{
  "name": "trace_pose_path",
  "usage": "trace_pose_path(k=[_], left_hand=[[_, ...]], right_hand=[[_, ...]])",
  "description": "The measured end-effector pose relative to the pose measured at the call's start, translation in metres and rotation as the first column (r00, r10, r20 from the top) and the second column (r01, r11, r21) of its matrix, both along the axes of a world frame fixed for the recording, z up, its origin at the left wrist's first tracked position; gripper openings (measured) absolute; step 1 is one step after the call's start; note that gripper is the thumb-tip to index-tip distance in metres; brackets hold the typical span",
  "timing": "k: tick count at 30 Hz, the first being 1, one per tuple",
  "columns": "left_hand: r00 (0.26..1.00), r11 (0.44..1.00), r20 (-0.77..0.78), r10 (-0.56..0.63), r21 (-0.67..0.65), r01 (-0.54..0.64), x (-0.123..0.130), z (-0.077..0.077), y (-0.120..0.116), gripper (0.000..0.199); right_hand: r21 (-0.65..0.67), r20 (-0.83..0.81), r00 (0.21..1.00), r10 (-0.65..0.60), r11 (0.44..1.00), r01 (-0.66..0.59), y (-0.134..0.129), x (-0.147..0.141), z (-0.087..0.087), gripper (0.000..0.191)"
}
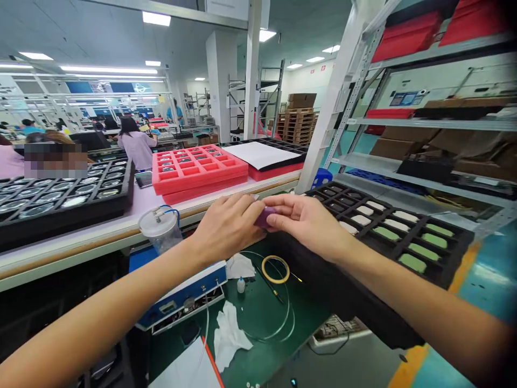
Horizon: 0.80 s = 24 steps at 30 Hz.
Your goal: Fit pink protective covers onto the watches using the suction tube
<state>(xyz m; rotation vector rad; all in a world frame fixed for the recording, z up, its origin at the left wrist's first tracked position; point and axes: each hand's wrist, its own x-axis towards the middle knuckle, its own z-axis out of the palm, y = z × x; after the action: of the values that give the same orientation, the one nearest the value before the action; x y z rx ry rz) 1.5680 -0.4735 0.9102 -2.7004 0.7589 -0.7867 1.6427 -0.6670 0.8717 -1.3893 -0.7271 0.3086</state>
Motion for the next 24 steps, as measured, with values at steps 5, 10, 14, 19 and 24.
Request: trace_pose_path(k=[5,10,14,19,24], left_hand=[[0.995,0.968,-0.07,-0.077,-0.246,0.058,-0.056,-0.007,0.01,0.022],[0.944,0.591,-0.278,-0.176,-0.797,-0.124,-0.101,-0.012,0.016,0.032],[0.689,0.092,-0.457,-0.562,-0.863,-0.497,-0.122,-0.021,0.026,0.045],[0.554,-0.17,-0.302,-0.776,-0.745,-0.644,-0.138,-0.033,0.037,0.051],[0.559,-0.223,-0.264,-0.786,-0.722,-0.655,-0.148,-0.037,0.039,0.052]], right_hand=[[-0.053,-0.028,0.99,0.14,0.989,-0.141,0.007,-0.044,0.001,0.048],[-0.075,0.031,0.979,0.202,0.977,-0.199,0.011,-0.077,0.006,0.036],[-0.039,0.087,0.974,0.207,0.978,-0.204,0.018,-0.097,0.008,0.03],[-0.072,0.073,0.957,0.28,0.959,-0.275,0.029,-0.107,0.014,0.033],[-0.103,0.097,0.946,0.309,0.949,-0.3,0.033,-0.112,0.02,0.032]])
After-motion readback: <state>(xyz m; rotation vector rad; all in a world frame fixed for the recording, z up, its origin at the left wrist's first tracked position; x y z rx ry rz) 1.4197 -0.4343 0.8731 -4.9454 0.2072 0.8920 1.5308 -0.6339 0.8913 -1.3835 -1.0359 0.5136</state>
